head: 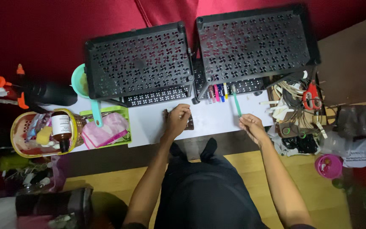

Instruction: The person organizes small items on a white table, placing colored markers into a small box, folding a pink and white cloth, and moving a spray bottle and a yellow basket. The items are arranged on the table and on black plastic trays.

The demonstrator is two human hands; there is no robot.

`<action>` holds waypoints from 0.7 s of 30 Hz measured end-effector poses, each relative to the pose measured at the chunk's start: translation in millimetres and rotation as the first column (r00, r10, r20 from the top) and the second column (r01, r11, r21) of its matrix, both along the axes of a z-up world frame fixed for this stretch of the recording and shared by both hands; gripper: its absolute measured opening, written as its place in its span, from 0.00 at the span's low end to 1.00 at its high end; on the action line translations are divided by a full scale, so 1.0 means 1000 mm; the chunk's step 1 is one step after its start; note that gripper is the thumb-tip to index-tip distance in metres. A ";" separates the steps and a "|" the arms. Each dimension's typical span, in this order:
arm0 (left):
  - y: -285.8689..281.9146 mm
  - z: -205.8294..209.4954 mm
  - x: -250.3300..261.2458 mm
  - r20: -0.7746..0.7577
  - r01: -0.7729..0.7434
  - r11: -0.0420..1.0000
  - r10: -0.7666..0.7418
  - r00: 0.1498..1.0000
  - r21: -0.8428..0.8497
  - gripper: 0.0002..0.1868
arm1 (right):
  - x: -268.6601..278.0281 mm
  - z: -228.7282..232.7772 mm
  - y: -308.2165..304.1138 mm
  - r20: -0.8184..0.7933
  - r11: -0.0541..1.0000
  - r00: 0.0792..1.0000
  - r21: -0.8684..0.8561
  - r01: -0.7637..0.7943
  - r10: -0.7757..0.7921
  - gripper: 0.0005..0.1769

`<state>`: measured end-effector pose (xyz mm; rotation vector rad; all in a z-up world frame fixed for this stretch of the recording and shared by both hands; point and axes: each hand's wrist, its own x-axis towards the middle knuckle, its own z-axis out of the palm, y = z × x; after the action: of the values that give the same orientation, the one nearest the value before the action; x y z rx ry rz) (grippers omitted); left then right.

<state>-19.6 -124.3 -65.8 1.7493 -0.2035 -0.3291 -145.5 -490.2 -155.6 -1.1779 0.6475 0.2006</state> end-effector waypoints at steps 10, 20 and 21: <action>0.003 0.015 -0.003 -0.166 -0.052 0.998 0.054 0.985 0.017 0.10 | 0.064 -0.012 -0.003 -0.081 0.998 0.997 -0.067 -0.020 0.015 0.09; 0.006 0.025 0.008 -0.040 -0.015 0.993 0.019 0.999 0.114 0.13 | 0.097 -0.032 0.007 -0.070 0.998 0.997 -0.066 -0.012 0.008 0.10; 0.007 0.028 0.009 -0.061 -0.012 0.991 0.020 0.998 0.134 0.13 | 0.099 -0.033 0.008 -0.072 0.997 0.997 -0.079 0.001 -0.006 0.10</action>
<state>-10.7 -117.4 -37.9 1.8685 -0.1246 -0.3928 -46.7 -482.3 -189.1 -1.2495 0.7266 0.2174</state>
